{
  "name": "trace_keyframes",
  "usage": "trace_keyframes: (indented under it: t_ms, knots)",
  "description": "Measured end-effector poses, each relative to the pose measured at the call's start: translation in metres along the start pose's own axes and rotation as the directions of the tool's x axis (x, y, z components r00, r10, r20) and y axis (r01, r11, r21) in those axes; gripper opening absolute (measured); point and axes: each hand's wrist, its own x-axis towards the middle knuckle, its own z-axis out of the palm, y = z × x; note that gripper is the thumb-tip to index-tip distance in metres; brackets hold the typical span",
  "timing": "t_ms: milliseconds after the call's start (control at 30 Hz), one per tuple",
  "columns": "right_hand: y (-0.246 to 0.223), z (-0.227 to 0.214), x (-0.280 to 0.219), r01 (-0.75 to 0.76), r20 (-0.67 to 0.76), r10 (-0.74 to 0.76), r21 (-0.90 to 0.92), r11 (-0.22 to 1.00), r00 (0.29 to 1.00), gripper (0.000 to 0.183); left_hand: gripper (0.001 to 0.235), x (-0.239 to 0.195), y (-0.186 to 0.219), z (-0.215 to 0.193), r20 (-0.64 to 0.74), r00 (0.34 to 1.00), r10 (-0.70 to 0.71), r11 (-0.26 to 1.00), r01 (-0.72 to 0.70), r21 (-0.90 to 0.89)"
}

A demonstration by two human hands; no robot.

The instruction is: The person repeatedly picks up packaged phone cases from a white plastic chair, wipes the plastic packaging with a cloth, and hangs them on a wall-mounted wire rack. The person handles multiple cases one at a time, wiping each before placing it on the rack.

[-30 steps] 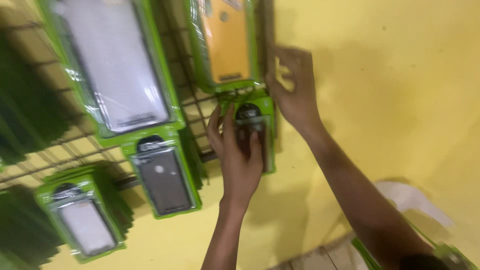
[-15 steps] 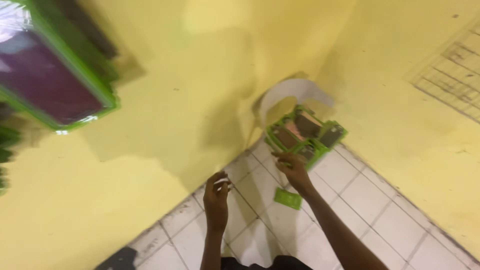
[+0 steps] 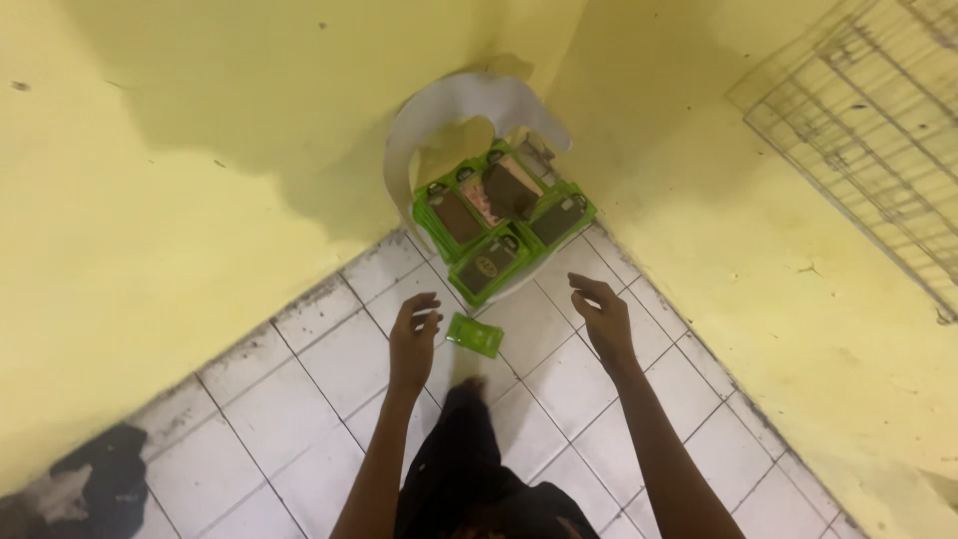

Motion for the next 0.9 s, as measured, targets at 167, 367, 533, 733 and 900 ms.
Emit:
trace_keyframes:
  t_ms: [167,367,533,733,900]
  knots:
    - [0.062,-0.009,0.089,-0.015,0.114,0.014,0.003,1.000,0.993,0.036,0.030,0.063,-0.061,0.068,-0.016,0.997,-0.080,0.994,0.081,0.076]
    - [0.143,-0.014,0.211,-0.040,0.233,0.086,-0.194,0.980,0.969,0.038,0.050,0.179,-0.153,0.150,-0.194,0.981,0.001,0.970,0.046,0.239]
    - [0.200,0.001,0.297,-0.007,0.350,0.119,-0.306,0.952,0.929,0.041,0.061,0.225,-0.182,0.192,-0.280,0.959,-0.045,0.911,0.154,0.382]
    - [0.228,0.071,0.389,0.461,0.416,-0.264,-0.497,0.735,0.870,0.053,0.064,0.300,-0.203,0.228,-0.333,0.940,-0.073,0.931,0.184,0.316]
    - [0.241,0.126,0.448,0.493,0.558,-0.136,-0.562,0.664,0.819,0.073,0.057,0.349,-0.245,0.274,-0.450,0.884,-0.127,0.900,0.293,0.323]
